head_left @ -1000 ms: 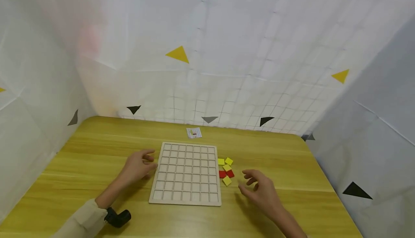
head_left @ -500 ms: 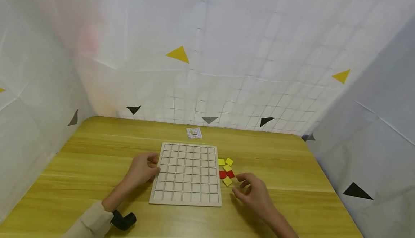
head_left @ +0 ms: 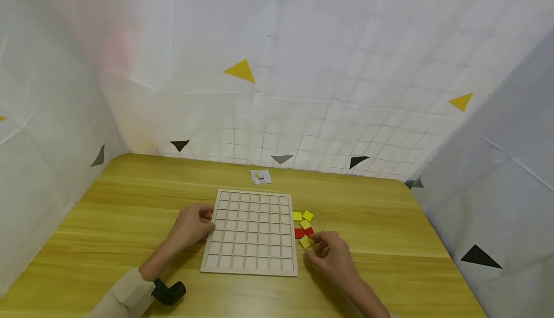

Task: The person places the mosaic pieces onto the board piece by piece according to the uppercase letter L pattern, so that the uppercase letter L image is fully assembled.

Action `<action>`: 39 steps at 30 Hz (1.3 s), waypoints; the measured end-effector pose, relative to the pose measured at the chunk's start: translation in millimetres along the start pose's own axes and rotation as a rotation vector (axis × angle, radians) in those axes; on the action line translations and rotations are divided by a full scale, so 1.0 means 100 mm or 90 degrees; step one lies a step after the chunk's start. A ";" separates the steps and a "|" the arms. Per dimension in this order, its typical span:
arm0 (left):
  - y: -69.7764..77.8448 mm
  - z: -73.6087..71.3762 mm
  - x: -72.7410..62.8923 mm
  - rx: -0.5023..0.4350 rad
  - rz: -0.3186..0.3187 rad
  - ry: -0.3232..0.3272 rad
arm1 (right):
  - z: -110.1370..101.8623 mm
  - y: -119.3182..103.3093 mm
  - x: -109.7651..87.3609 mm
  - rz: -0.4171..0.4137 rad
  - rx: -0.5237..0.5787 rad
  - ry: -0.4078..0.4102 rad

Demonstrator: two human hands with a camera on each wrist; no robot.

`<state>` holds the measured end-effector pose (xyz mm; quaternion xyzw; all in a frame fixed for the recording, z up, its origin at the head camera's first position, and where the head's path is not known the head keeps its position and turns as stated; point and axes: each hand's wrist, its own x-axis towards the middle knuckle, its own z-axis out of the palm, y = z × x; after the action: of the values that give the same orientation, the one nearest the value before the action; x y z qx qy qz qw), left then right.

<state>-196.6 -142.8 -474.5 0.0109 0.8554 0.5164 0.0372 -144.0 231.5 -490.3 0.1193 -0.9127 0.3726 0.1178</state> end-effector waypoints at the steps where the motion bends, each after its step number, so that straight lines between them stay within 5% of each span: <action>1: 0.00 0.00 0.00 0.002 -0.002 0.003 | 0.01 0.00 0.00 0.006 -0.001 -0.003; 17: -0.02 0.05 0.03 0.087 0.030 0.037 | 0.08 -0.04 0.05 0.038 -0.028 -0.011; 39: -0.02 0.08 0.04 0.117 0.037 0.050 | 0.14 -0.04 0.08 0.046 -0.076 0.008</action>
<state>-200.3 -136.1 -479.9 0.0187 0.8994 0.4366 -0.0127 -152.4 217.7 -495.1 0.0766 -0.9362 0.3225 0.1166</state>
